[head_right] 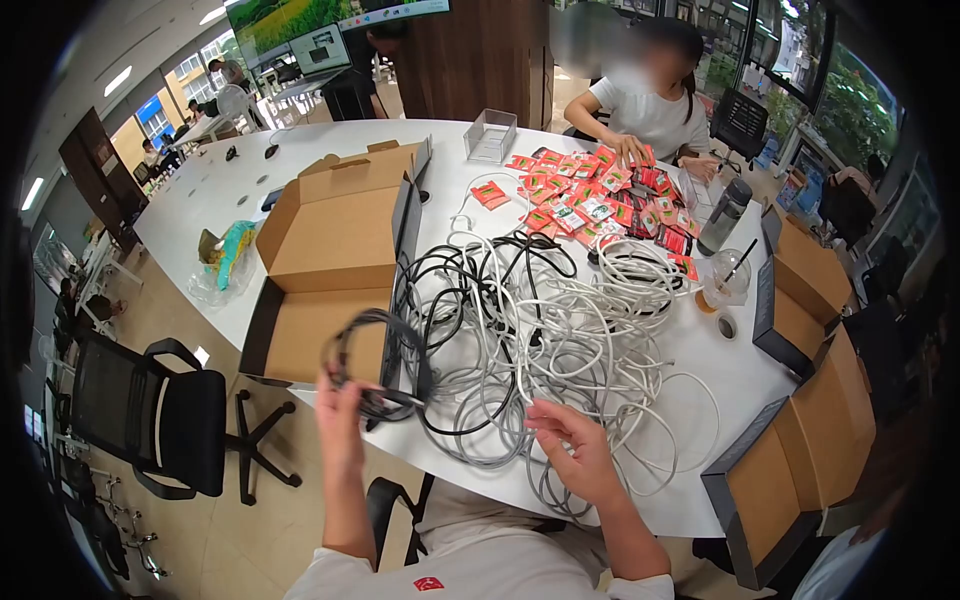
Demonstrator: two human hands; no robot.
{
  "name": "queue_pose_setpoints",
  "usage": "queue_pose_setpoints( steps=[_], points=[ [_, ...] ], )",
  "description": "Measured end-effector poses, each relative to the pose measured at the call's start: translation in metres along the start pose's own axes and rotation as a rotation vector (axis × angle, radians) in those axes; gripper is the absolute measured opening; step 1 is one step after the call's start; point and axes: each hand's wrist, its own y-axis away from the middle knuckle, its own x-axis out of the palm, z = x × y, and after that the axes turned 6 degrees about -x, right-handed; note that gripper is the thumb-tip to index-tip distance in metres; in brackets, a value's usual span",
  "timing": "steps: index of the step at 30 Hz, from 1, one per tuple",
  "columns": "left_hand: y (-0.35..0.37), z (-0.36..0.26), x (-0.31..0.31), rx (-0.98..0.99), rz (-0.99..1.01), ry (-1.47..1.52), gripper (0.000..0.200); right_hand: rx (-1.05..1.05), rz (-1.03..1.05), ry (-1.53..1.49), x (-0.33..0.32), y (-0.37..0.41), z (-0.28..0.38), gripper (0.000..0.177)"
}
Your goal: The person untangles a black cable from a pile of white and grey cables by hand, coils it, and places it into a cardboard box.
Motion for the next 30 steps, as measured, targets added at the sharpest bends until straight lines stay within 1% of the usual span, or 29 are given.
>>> queue_pose_setpoints(
  steps=[1,2,4,6,9,11,12,13,15,16,17,19,20,22,23,25,26,27,29,30],
  points=[
    [-0.011,-0.004,-0.014,0.073,-0.087,-0.007,0.048,0.001,-0.001,0.002,-0.001,0.0,-0.003,0.036],
    [-0.02,-0.013,-0.028,0.085,-0.149,-0.041,0.047,0.009,0.001,0.001,-0.002,0.0,-0.004,0.035],
    [-0.047,-0.01,-0.064,0.131,-0.252,-0.127,0.047,0.033,-0.018,0.01,-0.007,0.004,-0.005,0.033],
    [-0.08,0.006,-0.106,0.086,-0.256,-0.231,0.05,0.032,-0.016,-0.04,-0.012,0.01,-0.005,0.033],
    [-0.12,0.023,-0.146,-0.014,-0.185,-0.483,0.048,0.003,-0.031,-0.111,-0.024,0.014,0.011,0.033],
    [-0.154,0.048,-0.185,-0.001,-0.061,-0.613,0.038,-0.045,-0.053,-0.187,-0.039,0.022,0.02,0.034],
    [-0.154,0.038,-0.174,-0.126,0.021,-0.593,0.032,-0.108,-0.113,-0.224,-0.048,0.025,0.026,0.031],
    [-0.16,0.045,-0.176,-0.076,-0.02,-0.615,0.025,-0.162,-0.214,-0.162,-0.061,0.028,0.031,0.029],
    [-0.163,0.037,-0.169,0.047,-0.124,-1.03,0.021,-0.269,-0.402,-0.041,-0.092,0.034,0.036,0.026],
    [-0.168,0.035,-0.175,-0.015,-0.152,-1.289,0.023,-0.301,-0.525,0.005,-0.107,0.034,0.037,0.025],
    [-0.167,0.037,-0.172,0.143,-0.227,-1.381,0.025,-0.332,-0.646,0.053,-0.124,0.033,0.036,0.026],
    [-0.16,0.042,-0.161,0.473,-0.381,-1.544,0.03,-0.298,-0.903,0.202,-0.166,0.033,0.013,0.028],
    [-0.148,0.024,-0.13,0.466,-0.384,-1.449,0.037,-0.28,-1.026,0.278,-0.178,0.035,0.007,0.03],
    [-0.128,0.003,-0.071,0.531,-0.189,-1.095,0.043,-0.222,-1.138,0.305,-0.175,0.05,0.002,0.035],
    [-0.116,-0.004,-0.045,0.549,-0.112,-0.918,0.046,-0.19,-1.176,0.319,-0.17,0.056,-0.001,0.038],
    [-0.095,-0.015,0.001,0.305,0.134,-0.755,0.061,-0.28,-1.129,0.817,-0.144,0.072,-0.004,0.052],
    [-0.096,-0.01,0.016,0.332,0.221,-0.787,0.067,-0.323,-1.092,1.062,-0.129,0.081,-0.004,0.059],
    [-0.101,0.001,0.029,0.361,0.316,-0.815,0.074,-0.329,-1.001,1.127,-0.117,0.085,-0.002,0.064],
    [-0.113,0.024,0.054,0.291,0.403,-0.853,0.082,-0.343,-0.843,1.25,-0.097,0.091,0.002,0.076],
    [-0.122,0.046,0.06,0.2,0.382,-0.87,0.085,-0.241,-0.764,1.252,-0.096,0.095,0.0,0.084]
  ],
)
